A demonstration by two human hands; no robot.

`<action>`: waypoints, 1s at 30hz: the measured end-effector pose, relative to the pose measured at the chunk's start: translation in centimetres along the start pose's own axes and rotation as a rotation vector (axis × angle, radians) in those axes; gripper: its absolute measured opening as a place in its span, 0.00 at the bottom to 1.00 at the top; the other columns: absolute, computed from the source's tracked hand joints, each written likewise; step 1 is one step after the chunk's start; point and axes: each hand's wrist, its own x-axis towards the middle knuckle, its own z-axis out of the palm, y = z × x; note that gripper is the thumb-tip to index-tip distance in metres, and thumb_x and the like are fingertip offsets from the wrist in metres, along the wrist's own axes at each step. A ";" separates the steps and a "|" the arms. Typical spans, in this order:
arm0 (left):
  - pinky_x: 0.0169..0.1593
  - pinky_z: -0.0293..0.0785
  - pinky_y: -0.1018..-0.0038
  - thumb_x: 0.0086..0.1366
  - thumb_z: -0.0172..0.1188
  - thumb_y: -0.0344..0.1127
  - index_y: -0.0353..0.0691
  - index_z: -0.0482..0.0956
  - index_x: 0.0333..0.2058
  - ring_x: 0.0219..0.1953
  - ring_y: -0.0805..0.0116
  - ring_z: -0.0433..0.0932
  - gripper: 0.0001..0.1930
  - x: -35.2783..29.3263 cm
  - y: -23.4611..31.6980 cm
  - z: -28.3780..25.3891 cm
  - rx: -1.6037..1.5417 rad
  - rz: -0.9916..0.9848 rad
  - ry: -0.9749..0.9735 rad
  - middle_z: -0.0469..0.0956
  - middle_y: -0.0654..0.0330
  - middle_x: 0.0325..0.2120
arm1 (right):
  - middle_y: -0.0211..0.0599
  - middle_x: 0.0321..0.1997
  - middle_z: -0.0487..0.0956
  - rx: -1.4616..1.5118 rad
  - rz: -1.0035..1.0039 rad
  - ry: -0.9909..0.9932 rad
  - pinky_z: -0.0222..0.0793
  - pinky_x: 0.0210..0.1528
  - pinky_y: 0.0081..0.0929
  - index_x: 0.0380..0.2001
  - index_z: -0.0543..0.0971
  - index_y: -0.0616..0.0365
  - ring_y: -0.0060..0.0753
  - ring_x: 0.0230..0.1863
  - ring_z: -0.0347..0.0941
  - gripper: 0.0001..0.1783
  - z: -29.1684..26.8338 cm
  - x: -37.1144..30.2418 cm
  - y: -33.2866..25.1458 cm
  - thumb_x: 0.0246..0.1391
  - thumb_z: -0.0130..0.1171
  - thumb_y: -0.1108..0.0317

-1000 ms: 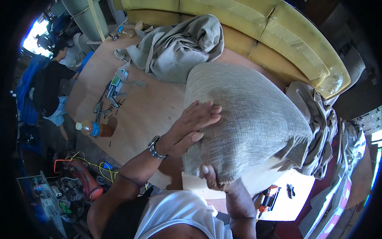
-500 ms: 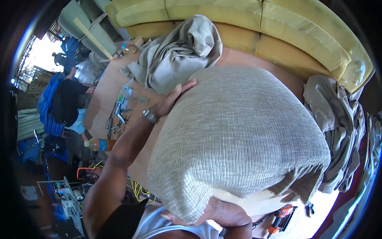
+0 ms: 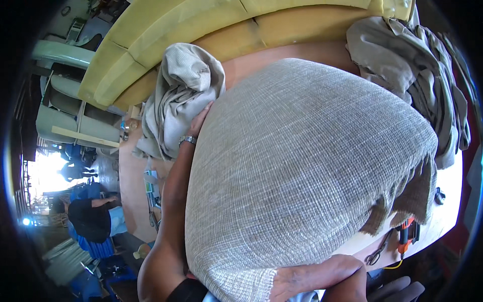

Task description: The person uses a pneumatic staple gun to attach a piece of beige fabric to a large, curved wooden furniture component. They repeatedly pull the fabric taut and fire staples along the edges to secure it. The person then lifts the component and places it onto a blue foam cushion.

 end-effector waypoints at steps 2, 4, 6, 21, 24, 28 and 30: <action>0.74 0.44 0.70 0.77 0.33 0.54 0.43 0.64 0.68 0.73 0.64 0.54 0.30 -3.8 2.8 0.6 0.091 0.235 -0.056 0.60 0.56 0.70 | 0.55 0.57 0.74 0.030 -0.137 -0.100 0.60 0.66 0.53 0.56 0.73 0.65 0.59 0.60 0.68 0.29 1.6 0.0 -1.3 0.58 0.61 0.56; 0.75 0.41 0.68 0.78 0.35 0.51 0.42 0.64 0.68 0.74 0.63 0.51 0.29 -11.4 4.9 1.0 0.183 0.406 -0.054 0.57 0.55 0.71 | 0.55 0.58 0.73 0.074 -0.329 -0.260 0.59 0.66 0.53 0.57 0.73 0.65 0.60 0.61 0.67 0.29 4.0 0.6 -3.1 0.58 0.62 0.56; 0.76 0.39 0.65 0.78 0.36 0.49 0.40 0.63 0.68 0.75 0.62 0.50 0.28 -16.3 10.8 3.2 0.194 0.508 -0.117 0.58 0.55 0.71 | 0.55 0.58 0.73 0.118 -0.502 -0.294 0.58 0.67 0.53 0.57 0.73 0.65 0.60 0.61 0.67 0.30 7.2 -0.1 -4.9 0.57 0.62 0.56; 0.73 0.48 0.69 0.79 0.41 0.45 0.33 0.57 0.70 0.74 0.58 0.53 0.28 -41.3 18.3 9.8 -0.029 0.577 0.215 0.57 0.47 0.71 | 0.63 0.53 0.75 0.130 -0.798 0.310 0.63 0.59 0.53 0.50 0.75 0.66 0.65 0.55 0.70 0.20 12.8 0.2 -13.8 0.63 0.56 0.60; 0.72 0.52 0.69 0.78 0.44 0.44 0.33 0.57 0.70 0.73 0.59 0.55 0.29 -41.7 17.5 10.0 0.072 0.645 0.277 0.58 0.48 0.70 | 0.63 0.39 0.79 0.038 -0.523 0.299 0.70 0.46 0.49 0.46 0.75 0.65 0.62 0.40 0.76 0.17 13.1 -1.4 -13.2 0.66 0.52 0.60; 0.70 0.55 0.68 0.76 0.49 0.47 0.37 0.57 0.71 0.71 0.60 0.59 0.31 -42.3 18.7 11.9 0.181 0.622 0.300 0.62 0.50 0.69 | 0.60 0.30 0.80 0.014 -0.253 0.250 0.72 0.41 0.50 0.37 0.78 0.65 0.60 0.34 0.78 0.21 12.3 -2.9 -11.3 0.66 0.49 0.54; 0.70 0.56 0.68 0.75 0.51 0.49 0.40 0.57 0.71 0.70 0.61 0.61 0.32 -41.6 18.3 11.7 0.292 0.625 0.341 0.63 0.51 0.69 | 0.61 0.28 0.79 0.052 -0.365 0.307 0.72 0.40 0.53 0.31 0.79 0.65 0.65 0.35 0.77 0.24 12.0 -3.6 -10.2 0.65 0.48 0.53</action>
